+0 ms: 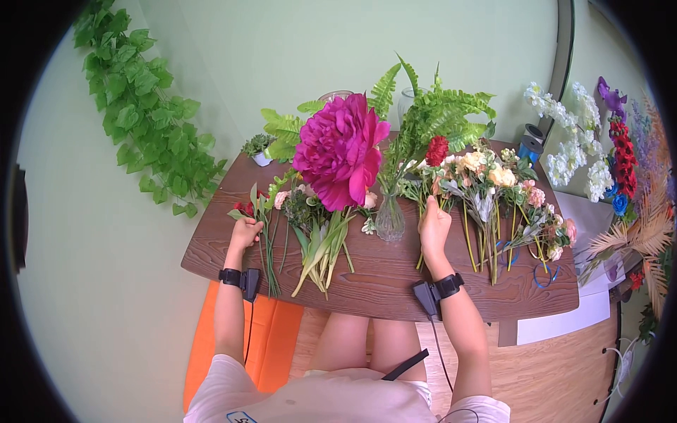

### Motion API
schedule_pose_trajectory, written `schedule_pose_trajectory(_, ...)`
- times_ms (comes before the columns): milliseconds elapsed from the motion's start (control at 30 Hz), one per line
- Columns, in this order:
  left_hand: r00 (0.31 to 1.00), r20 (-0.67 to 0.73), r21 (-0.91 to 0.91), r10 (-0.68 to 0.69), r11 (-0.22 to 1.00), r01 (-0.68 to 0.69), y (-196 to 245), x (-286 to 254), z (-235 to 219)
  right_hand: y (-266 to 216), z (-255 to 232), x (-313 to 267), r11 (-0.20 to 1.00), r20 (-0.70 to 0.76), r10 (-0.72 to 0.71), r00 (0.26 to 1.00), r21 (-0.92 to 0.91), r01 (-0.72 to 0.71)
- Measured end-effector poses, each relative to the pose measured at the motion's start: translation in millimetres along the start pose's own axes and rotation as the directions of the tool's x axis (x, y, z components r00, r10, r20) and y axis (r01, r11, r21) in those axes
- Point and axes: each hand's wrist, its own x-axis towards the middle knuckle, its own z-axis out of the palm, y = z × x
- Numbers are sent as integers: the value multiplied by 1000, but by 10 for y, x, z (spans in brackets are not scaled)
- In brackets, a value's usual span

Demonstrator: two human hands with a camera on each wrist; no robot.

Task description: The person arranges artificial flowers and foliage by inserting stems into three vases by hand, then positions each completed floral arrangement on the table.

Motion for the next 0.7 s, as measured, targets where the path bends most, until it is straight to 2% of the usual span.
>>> schedule_pose_trajectory(67,999,-15,-50,37,998,-38,-1,5,-16,-1,-8,0,999,37,32,999,12,-32)
schedule_pose_trajectory(133,987,-89,-102,133,985,-142,56,-13,-70,48,-30,26,1000,48,29,998,5,-29)
schedule_pose_trajectory(167,987,-88,-102,132,985,-141,131,-56,-103,66,-35,34,1000,61,25,998,-2,-25)
schedule_pose_trajectory(200,966,-168,-176,199,958,-228,239,-120,-136,65,-31,32,1000,61,26,998,-2,-26)
schedule_pose_trajectory(267,911,-296,-326,289,866,-380,455,-232,-173,49,-14,26,999,53,-14,998,-38,16)
schedule_pose_trajectory(300,911,-295,-326,288,866,-380,579,-310,-194,30,-5,18,999,53,-14,998,-39,16)
schedule_pose_trajectory(400,822,-380,-482,424,668,-567,988,-633,-250,-48,16,-23,997,36,15,999,-81,-12)
schedule_pose_trajectory(433,823,-375,-487,427,665,-567,1088,-725,-250,-73,32,-40,996,38,-28,999,-81,31)
schedule_pose_trajectory(500,717,-447,-485,535,529,-697,1258,-919,-236,-88,17,-27,993,31,-79,996,-85,81)
schedule_pose_trajectory(567,721,-429,-506,545,517,-691,1397,-1180,-217,-37,-14,24,977,42,-202,978,-64,205)
schedule_pose_trajectory(633,604,-414,-314,681,516,-797,1448,-1355,-168,-148,22,-29,963,11,-257,966,-79,257)
schedule_pose_trajectory(700,389,-464,-99,796,390,-915,1485,-1448,-61,-300,59,-105,944,19,-308,951,-114,308)
